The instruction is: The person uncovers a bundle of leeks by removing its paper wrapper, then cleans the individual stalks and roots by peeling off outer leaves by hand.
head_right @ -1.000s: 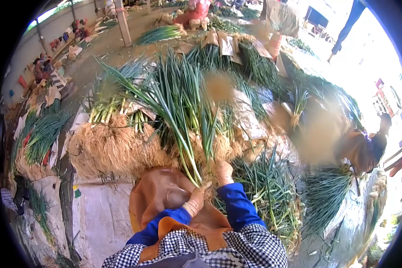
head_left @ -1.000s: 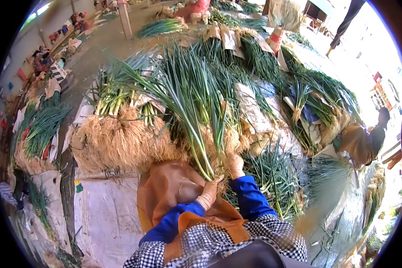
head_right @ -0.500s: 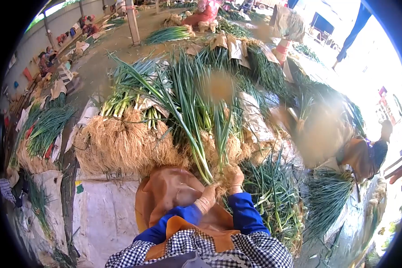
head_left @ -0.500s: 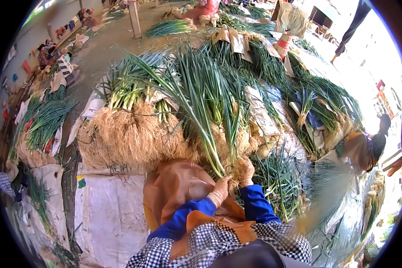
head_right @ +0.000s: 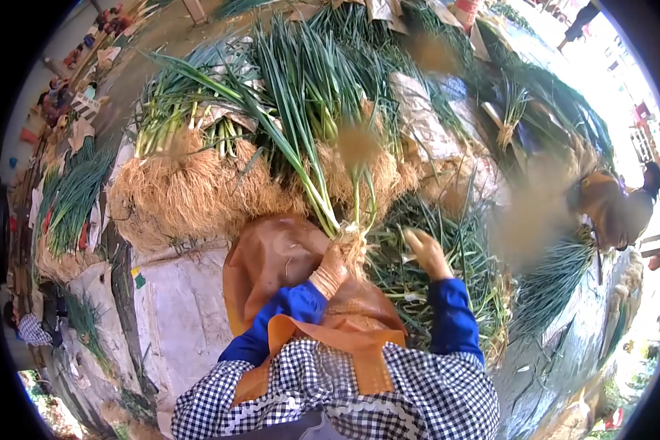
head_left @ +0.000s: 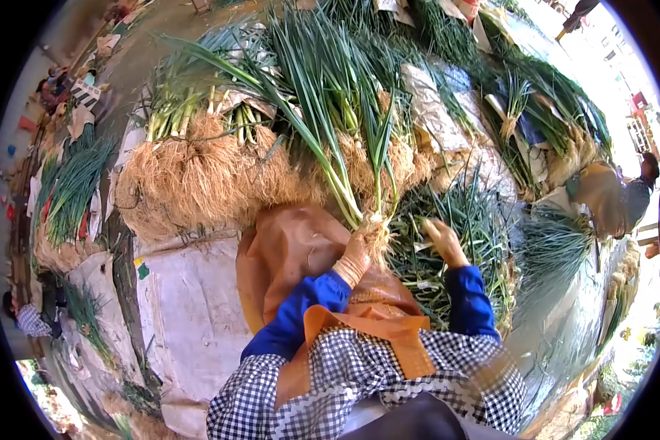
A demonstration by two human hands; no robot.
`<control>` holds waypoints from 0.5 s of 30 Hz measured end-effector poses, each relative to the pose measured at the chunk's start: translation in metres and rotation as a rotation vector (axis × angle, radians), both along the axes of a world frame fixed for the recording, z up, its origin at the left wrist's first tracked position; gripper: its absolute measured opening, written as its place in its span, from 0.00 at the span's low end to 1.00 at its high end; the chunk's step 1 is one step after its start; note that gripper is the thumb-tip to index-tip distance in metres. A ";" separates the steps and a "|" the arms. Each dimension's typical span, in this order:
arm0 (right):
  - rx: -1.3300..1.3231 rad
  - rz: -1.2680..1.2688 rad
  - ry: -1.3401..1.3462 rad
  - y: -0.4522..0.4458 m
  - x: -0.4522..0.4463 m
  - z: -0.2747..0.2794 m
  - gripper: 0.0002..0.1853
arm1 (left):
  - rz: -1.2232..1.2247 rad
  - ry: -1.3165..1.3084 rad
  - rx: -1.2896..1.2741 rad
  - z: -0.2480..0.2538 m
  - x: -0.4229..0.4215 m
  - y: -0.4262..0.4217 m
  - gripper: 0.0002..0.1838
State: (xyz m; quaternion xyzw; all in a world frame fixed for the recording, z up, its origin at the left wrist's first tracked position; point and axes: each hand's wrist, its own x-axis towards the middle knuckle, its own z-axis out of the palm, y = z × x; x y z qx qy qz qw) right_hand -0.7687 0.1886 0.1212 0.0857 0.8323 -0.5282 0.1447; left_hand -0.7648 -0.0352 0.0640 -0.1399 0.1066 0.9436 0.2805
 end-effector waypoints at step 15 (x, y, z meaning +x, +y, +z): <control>0.670 0.570 0.676 -0.095 0.002 -0.009 0.07 | 0.241 -0.182 -0.544 -0.009 0.013 0.005 0.08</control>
